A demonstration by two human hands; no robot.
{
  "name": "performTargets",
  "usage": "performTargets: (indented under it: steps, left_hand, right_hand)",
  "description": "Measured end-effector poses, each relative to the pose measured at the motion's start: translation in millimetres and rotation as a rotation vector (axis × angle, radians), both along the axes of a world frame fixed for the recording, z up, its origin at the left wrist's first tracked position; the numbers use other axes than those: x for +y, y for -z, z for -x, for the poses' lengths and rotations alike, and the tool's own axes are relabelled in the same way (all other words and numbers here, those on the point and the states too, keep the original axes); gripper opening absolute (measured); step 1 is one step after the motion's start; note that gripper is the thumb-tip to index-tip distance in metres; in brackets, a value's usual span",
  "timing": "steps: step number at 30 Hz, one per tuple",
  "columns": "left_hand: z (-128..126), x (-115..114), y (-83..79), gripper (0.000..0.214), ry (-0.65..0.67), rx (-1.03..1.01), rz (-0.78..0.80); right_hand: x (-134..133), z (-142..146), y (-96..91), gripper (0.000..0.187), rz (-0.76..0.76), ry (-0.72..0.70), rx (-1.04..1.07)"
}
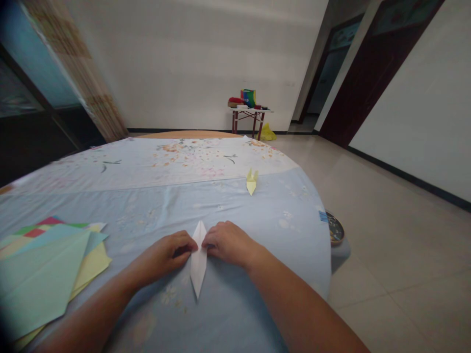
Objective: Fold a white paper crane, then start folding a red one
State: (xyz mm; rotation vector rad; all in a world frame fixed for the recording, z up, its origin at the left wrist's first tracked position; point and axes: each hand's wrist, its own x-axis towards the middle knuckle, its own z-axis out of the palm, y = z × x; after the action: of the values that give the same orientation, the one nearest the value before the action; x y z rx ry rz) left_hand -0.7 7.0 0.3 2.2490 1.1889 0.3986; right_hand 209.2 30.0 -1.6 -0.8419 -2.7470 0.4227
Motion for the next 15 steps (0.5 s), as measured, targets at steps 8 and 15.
performTargets:
  steps: [8,15]
  left_hand:
    - [4,1,1.5,0.023,0.008,-0.016,0.058]
    - [5,2,0.9,0.018,0.02,-0.038,0.063]
  right_hand:
    - [-5,0,4.5,0.011,-0.052,0.025,0.034]
    - [-7,-2,12.8,0.013,-0.046,0.052,0.124]
